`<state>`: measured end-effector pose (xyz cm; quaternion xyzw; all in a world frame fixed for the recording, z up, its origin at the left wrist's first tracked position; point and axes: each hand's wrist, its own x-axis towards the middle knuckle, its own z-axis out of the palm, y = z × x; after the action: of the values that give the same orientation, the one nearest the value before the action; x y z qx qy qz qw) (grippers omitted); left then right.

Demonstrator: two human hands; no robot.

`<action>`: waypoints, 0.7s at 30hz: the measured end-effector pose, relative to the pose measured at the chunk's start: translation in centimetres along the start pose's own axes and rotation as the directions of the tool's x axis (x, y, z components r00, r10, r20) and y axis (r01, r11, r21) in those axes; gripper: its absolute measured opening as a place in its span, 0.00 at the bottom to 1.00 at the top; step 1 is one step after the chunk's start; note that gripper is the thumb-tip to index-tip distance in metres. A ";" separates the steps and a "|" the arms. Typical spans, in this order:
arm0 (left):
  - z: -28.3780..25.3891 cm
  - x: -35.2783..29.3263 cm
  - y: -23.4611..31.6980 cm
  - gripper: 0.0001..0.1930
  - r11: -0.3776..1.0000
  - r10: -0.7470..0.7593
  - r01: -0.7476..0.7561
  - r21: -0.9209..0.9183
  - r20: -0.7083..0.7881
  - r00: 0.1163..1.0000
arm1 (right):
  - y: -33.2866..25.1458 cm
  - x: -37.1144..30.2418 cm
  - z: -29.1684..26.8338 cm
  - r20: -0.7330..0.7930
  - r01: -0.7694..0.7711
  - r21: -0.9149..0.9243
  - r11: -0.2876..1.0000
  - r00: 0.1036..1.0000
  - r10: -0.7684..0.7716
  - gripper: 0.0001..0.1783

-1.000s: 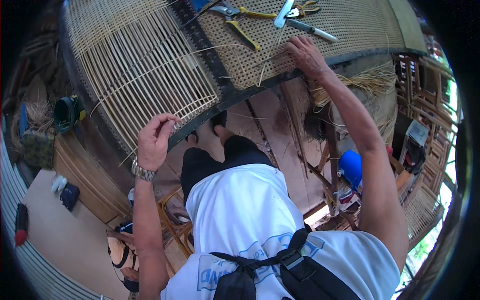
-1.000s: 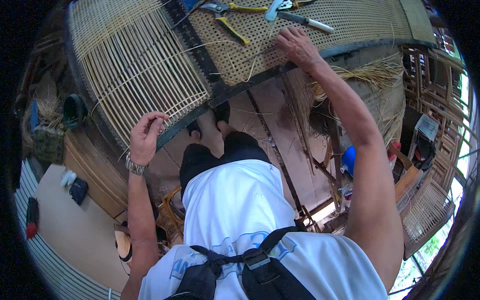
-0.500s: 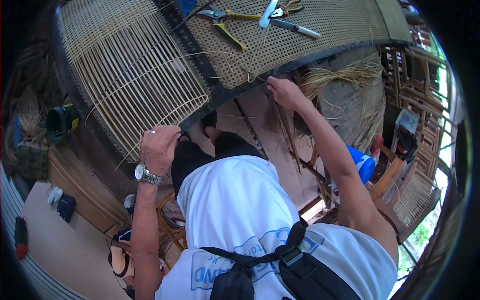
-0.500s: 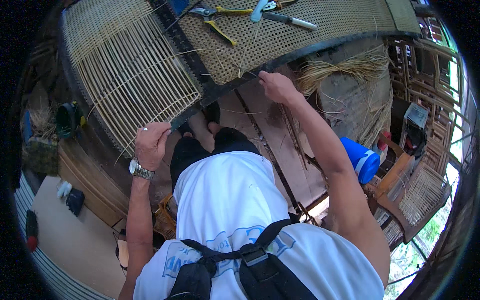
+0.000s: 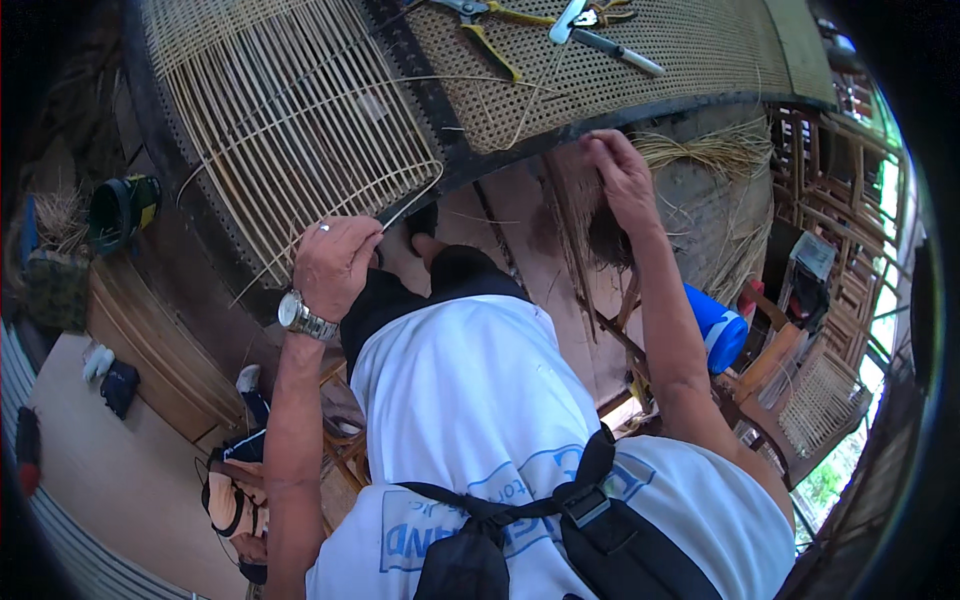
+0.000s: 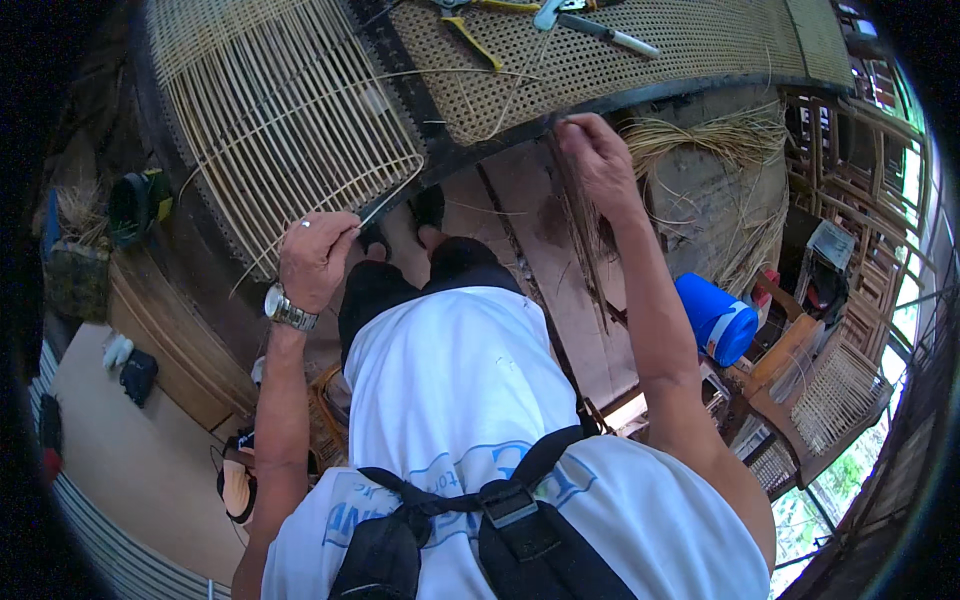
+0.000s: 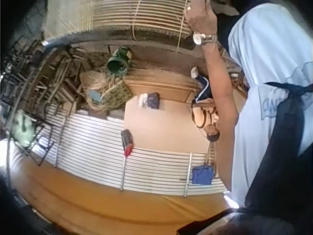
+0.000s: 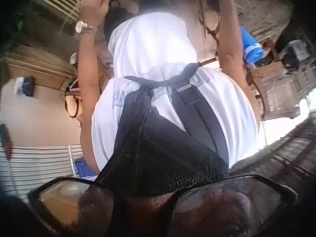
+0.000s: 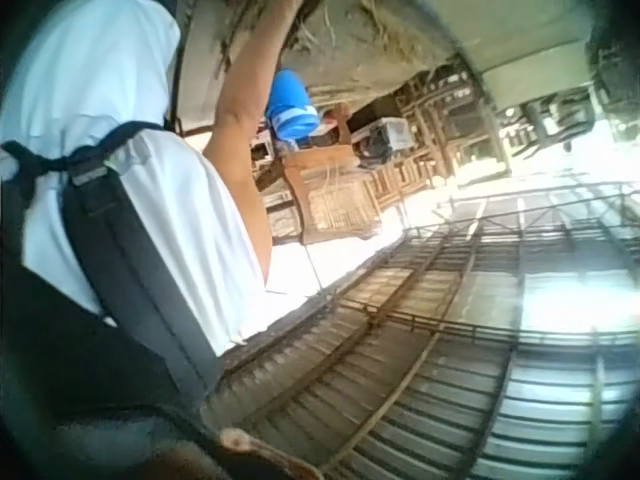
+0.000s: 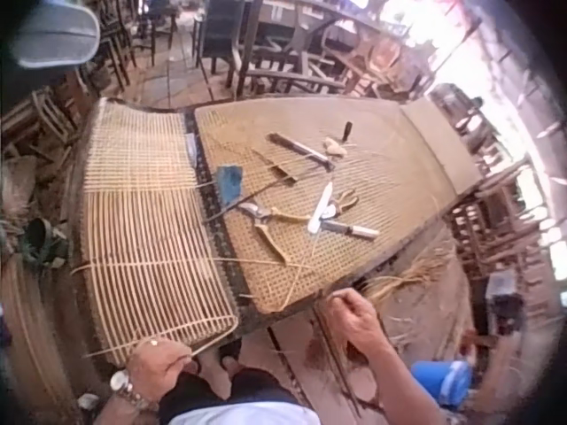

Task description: Repairing a piece of furniture by weaving rattan or bamboo strips into the frame.

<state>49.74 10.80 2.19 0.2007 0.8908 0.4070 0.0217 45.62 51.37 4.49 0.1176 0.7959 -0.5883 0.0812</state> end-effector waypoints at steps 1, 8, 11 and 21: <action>-0.2 -0.1 0.1 0.03 1.000 0.007 -0.007 0.003 0.012 1.000 | -0.2 -0.9 -0.7 -0.092 -0.007 -0.027 1.000 0.996 0.004 0.09; -0.6 -0.3 -0.7 0.04 0.998 0.037 -0.036 -0.060 0.013 0.999 | 4.1 -11.2 -4.8 0.330 -0.510 0.763 0.397 0.835 0.439 0.17; -1.5 -0.4 -0.4 0.05 0.997 0.071 -0.071 -0.015 -0.021 0.997 | -0.8 -12.6 0.8 0.258 -0.630 0.666 0.399 0.696 0.670 0.14; -1.8 -1.8 -0.4 0.07 0.988 0.076 -0.078 0.134 0.021 0.997 | -0.5 -6.3 6.5 0.252 -0.031 -0.585 0.810 0.943 0.218 0.11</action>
<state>50.86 8.63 2.89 0.2392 0.9077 0.3448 -0.0008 51.52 44.49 4.71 0.0474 0.9035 -0.3256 0.2745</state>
